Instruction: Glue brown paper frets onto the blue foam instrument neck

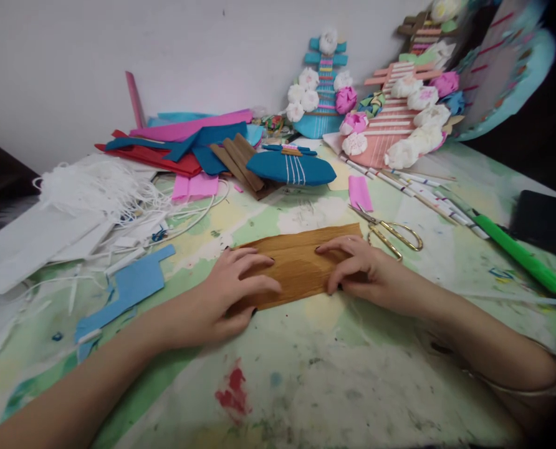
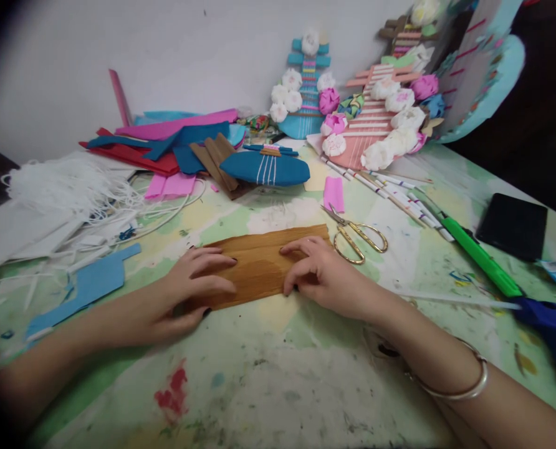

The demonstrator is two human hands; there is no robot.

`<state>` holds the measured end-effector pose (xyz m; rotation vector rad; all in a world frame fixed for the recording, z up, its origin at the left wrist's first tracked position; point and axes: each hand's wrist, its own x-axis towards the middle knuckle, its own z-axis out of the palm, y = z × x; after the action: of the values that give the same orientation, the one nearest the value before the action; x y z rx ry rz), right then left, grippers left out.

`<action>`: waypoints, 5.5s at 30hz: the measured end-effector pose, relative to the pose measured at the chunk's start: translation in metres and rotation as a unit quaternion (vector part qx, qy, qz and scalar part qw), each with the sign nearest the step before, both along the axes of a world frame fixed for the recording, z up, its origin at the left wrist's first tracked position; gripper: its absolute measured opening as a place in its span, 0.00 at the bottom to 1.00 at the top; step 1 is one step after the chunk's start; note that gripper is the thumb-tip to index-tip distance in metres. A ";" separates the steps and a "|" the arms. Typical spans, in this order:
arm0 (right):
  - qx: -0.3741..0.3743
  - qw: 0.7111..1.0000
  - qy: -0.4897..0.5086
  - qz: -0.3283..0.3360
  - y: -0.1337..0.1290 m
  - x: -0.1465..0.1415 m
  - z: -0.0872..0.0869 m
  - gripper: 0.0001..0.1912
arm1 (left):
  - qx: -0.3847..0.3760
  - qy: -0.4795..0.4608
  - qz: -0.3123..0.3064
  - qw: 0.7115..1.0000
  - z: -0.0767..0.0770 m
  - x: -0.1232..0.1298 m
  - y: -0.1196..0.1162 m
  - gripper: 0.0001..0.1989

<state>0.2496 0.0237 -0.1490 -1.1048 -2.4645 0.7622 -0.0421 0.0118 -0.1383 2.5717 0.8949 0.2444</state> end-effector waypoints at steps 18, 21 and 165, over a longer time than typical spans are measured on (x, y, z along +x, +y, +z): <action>0.150 0.988 -0.022 0.000 -0.012 -0.010 0.005 0.11 | 0.111 0.014 -0.035 0.993 -0.006 0.004 -0.004 0.21; 0.187 0.982 -0.035 0.013 -0.016 -0.014 0.005 0.07 | 0.171 -0.015 -0.020 0.985 -0.009 0.012 -0.008 0.15; 0.044 0.987 -0.094 -0.124 0.002 0.002 -0.002 0.06 | -0.027 -0.032 0.137 0.990 0.001 -0.001 -0.005 0.09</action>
<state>0.2521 0.0255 -0.1514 -1.4738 -2.4176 0.4901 -0.0432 0.0067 -0.1373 2.3728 1.2121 0.3742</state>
